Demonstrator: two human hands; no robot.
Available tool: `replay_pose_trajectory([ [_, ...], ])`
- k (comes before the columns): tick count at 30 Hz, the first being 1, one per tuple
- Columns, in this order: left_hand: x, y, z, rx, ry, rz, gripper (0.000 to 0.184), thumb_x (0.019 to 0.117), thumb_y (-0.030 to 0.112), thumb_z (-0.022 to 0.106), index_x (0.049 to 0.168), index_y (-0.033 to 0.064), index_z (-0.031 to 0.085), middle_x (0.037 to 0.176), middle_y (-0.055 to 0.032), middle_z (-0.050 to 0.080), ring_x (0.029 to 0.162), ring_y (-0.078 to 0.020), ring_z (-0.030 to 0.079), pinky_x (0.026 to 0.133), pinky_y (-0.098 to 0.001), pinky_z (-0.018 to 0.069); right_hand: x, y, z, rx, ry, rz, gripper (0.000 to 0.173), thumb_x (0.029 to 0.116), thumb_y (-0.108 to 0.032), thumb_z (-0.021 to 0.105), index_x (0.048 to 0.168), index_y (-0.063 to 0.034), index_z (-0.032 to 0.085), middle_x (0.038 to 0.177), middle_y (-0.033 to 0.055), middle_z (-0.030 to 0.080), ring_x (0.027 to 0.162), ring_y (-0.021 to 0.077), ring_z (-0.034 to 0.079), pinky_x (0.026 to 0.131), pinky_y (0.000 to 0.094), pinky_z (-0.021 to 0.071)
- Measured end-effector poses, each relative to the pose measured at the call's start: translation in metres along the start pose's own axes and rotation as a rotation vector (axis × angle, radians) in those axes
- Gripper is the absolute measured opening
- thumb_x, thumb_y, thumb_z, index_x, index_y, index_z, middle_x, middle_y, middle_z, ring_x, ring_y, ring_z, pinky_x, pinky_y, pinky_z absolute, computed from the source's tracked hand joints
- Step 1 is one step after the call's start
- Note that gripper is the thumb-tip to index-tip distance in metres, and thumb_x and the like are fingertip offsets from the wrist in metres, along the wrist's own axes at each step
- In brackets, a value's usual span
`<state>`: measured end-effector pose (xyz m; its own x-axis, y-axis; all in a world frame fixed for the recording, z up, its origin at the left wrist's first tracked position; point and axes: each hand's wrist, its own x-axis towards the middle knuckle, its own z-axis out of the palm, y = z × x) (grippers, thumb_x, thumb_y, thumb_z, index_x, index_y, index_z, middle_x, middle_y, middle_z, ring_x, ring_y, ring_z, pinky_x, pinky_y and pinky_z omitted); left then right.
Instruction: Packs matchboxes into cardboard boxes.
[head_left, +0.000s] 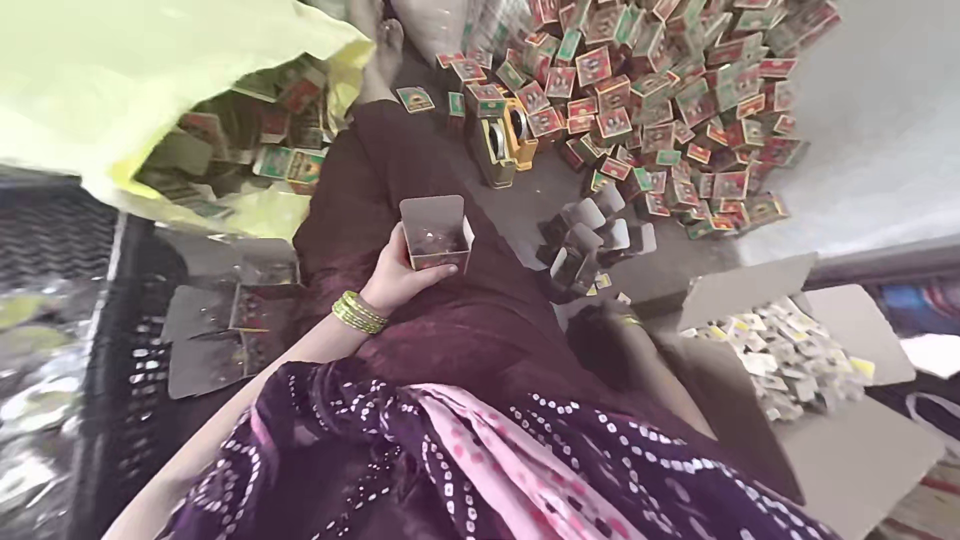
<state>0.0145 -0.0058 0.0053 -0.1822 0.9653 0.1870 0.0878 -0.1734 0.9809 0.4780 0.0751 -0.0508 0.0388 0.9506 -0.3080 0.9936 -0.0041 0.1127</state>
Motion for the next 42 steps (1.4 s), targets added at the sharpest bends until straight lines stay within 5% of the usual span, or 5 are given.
replay_pose_trajectory([
  [2, 0.001, 0.000, 0.000, -0.006, -0.005, 0.006, 0.095, 0.0709, 0.024, 0.095, 0.147, 0.0073, 0.040, 0.126, -0.0040, 0.068, 0.112, -0.0135, 0.069, 0.098, -0.0359, 0.0603, 0.044, 0.030, 0.075, -0.018, 0.383, -0.082, 0.062, 0.0835, -0.062, 0.061, 0.096, -0.0026, 0.076, 0.089, 0.0257, 0.072, 0.086, 0.0465, 0.070, 0.080, 0.0714, 0.0515],
  [10, 0.002, 0.002, 0.002, 0.047, -0.047, 0.089, 0.086, 0.0827, 0.028, 0.086, 0.147, 0.0002, 0.036, 0.125, -0.0073, 0.067, 0.112, -0.0108, 0.068, 0.098, -0.0343, 0.0594, -0.023, -0.077, -0.184, 0.201, 0.209, -0.151, 0.043, 0.1051, -0.013, 0.050, 0.148, -0.0066, 0.052, 0.144, 0.0350, 0.048, 0.121, 0.0497, 0.060, 0.099, 0.0613, 0.0513],
  [18, -0.001, 0.012, -0.003, 0.292, -0.022, 0.040, 0.088, 0.0756, 0.040, 0.090, 0.141, 0.0011, 0.046, 0.120, -0.0083, 0.069, 0.111, -0.0116, 0.068, 0.101, -0.0373, 0.0563, -0.080, -0.224, -0.201, 1.144, 0.219, -1.011, 0.029, 0.0900, -0.017, 0.080, 0.112, -0.0045, 0.066, 0.089, 0.0029, 0.075, 0.073, 0.0129, 0.073, 0.064, 0.0317, 0.0645],
  [35, 0.000, -0.001, -0.011, 0.431, -0.091, 0.142, 0.078, 0.0836, 0.025, 0.077, 0.144, -0.0060, 0.039, 0.122, -0.0166, 0.067, 0.115, -0.0184, 0.066, 0.102, -0.0388, 0.0536, -0.074, -0.295, -0.168, 0.085, 0.484, -1.350, 0.040, 0.1029, -0.043, 0.055, 0.088, -0.0097, 0.073, 0.118, 0.0147, 0.067, 0.118, 0.0335, 0.061, 0.093, 0.0505, 0.0529],
  [42, -0.006, 0.004, -0.005, 0.212, 0.131, 0.328, 0.115, 0.0801, 0.039, 0.087, 0.152, -0.0089, 0.011, 0.141, -0.0234, 0.053, 0.128, -0.0142, 0.059, 0.109, -0.0329, 0.0510, -0.054, -0.281, -0.176, 0.939, 0.558, -1.187, 0.027, 0.1009, -0.027, 0.061, 0.114, -0.0092, 0.076, 0.119, 0.0131, 0.066, 0.118, 0.0253, 0.058, 0.102, 0.0439, 0.0476],
])
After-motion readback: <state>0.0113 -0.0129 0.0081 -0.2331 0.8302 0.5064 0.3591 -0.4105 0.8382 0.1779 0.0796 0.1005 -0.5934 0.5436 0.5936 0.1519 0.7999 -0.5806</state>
